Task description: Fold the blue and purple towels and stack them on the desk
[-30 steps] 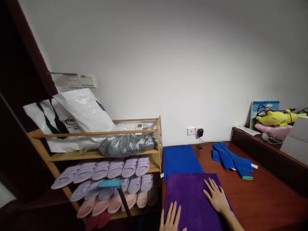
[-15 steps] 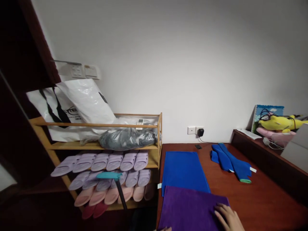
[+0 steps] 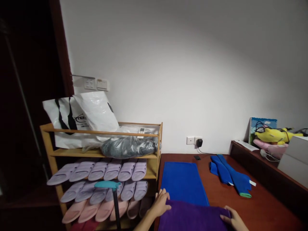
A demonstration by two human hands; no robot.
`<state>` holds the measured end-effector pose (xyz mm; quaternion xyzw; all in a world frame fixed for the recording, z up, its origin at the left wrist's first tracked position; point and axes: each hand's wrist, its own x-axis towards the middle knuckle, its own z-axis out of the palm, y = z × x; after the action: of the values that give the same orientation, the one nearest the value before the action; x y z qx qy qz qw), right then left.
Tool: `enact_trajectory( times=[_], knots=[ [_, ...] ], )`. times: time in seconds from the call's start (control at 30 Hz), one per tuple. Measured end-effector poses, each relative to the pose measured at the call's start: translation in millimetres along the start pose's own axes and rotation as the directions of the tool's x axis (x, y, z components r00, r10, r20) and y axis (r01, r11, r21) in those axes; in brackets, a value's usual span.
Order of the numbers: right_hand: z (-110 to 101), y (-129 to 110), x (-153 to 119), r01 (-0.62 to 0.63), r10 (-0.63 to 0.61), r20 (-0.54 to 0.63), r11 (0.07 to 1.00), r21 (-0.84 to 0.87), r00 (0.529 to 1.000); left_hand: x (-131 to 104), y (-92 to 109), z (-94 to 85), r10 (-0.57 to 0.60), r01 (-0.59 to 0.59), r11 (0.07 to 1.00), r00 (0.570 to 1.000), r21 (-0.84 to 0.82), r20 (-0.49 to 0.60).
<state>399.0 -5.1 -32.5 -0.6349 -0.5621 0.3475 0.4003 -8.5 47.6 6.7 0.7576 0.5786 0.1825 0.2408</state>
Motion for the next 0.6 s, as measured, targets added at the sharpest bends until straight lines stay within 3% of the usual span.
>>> enact_trajectory(
  times=[0.1, 0.2, 0.33, 0.47, 0.6],
  knots=[
    [0.6, -25.1, -11.0, -0.044, 0.012, 0.105, 0.952, 0.302, 0.994, 7.6, -8.9, -10.1, -0.044, 0.045, 0.993, 0.999, -0.106, 0.011],
    [3.7, -40.1, -14.1, -0.078, 0.044, 0.087, 0.892, 0.446, 0.995, 9.0, -18.9, -24.1, -0.027, 0.037, 0.967, 0.999, -0.251, 0.042],
    [20.3, -45.5, 0.7, -0.098, 0.039, 0.114, 0.815, 0.571, 0.993, 6.5, -29.6, -31.9, -0.02, 0.035, 0.915, 0.999, -0.401, 0.041],
    [45.7, -40.2, 18.6, -0.189, 0.063, 0.218, 0.757, 0.626, 0.974, 2.1, -26.9, -22.3, -0.078, 0.084, 0.88, 0.996, -0.468, 0.032],
    [54.2, -30.2, 27.9, -0.206, 0.059, 0.261, 0.788, 0.58, 0.963, -2.3, -19.2, -14.9, -0.146, 0.142, 0.877, 0.989, -0.459, 0.026]
  ],
)
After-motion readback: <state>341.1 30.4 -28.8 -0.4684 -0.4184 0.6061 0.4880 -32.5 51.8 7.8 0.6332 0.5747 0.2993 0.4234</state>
